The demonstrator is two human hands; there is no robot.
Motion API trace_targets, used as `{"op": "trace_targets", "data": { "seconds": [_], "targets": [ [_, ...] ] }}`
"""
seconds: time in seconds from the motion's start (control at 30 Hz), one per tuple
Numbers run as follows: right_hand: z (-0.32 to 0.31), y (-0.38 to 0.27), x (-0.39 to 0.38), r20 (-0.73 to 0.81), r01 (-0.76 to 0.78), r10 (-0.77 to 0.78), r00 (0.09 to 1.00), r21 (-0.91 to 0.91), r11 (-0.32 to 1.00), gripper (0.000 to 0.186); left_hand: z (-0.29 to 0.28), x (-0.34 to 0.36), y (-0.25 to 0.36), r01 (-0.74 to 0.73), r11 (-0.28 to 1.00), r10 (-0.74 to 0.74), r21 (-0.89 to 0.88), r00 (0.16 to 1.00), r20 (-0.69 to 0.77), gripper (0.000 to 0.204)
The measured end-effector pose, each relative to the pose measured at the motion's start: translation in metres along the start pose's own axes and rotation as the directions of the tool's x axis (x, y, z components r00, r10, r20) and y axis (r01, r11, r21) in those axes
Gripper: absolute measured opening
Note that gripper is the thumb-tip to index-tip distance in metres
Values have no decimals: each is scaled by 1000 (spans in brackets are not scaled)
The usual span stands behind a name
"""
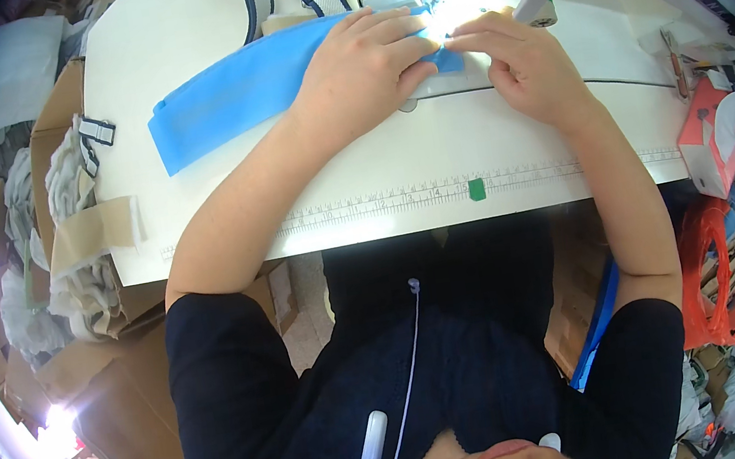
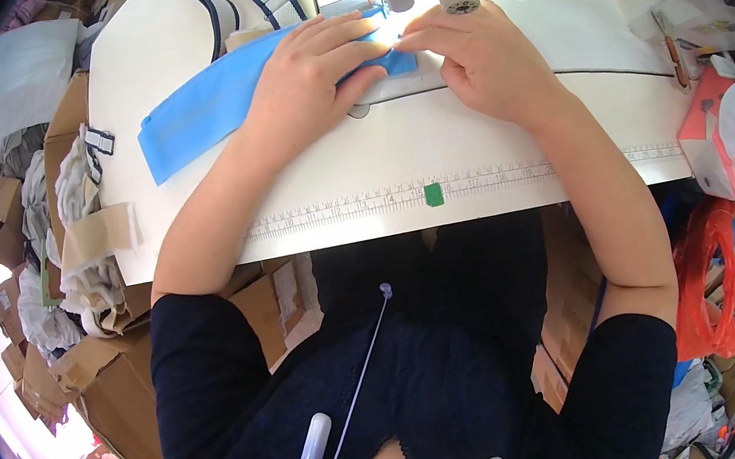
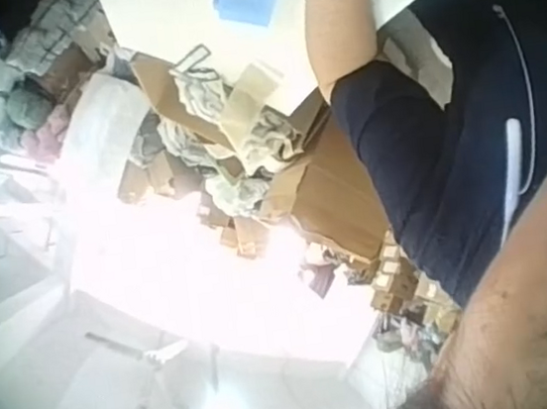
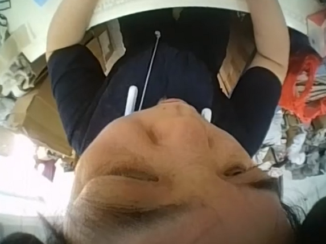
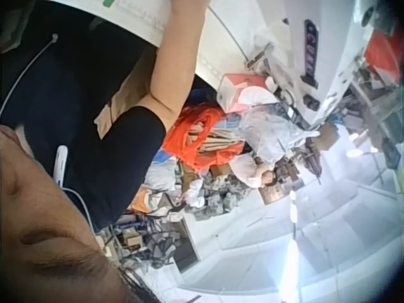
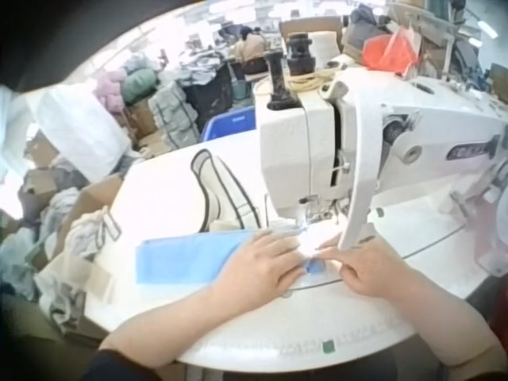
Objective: Sewing together pieces of blue and beige fabric using an industrial sewing machine to construct a product.
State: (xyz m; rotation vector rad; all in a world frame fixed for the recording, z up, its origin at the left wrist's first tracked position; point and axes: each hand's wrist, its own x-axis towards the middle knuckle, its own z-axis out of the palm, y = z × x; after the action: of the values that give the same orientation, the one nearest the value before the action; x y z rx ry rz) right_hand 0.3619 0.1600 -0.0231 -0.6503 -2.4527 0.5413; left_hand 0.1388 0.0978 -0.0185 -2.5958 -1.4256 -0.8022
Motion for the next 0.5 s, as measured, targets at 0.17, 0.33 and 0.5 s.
{"op": "trace_targets", "data": {
  "seconds": [0.17,0.33,0.5],
  "targets": [
    [4,5,-2,-4,85,-85,996,-75,994,32,2,1,0,0,1000,-1,-21,1000,-23,15],
    [5,0,-2,-6,112,-114,993,-157,981,30,0,2,2,37,998,-38,-54,999,-9,12],
    [1,-3,-1,35,122,-117,992,-191,974,30,0,5,1,-33,999,32,-7,994,-104,12]
  ]
}}
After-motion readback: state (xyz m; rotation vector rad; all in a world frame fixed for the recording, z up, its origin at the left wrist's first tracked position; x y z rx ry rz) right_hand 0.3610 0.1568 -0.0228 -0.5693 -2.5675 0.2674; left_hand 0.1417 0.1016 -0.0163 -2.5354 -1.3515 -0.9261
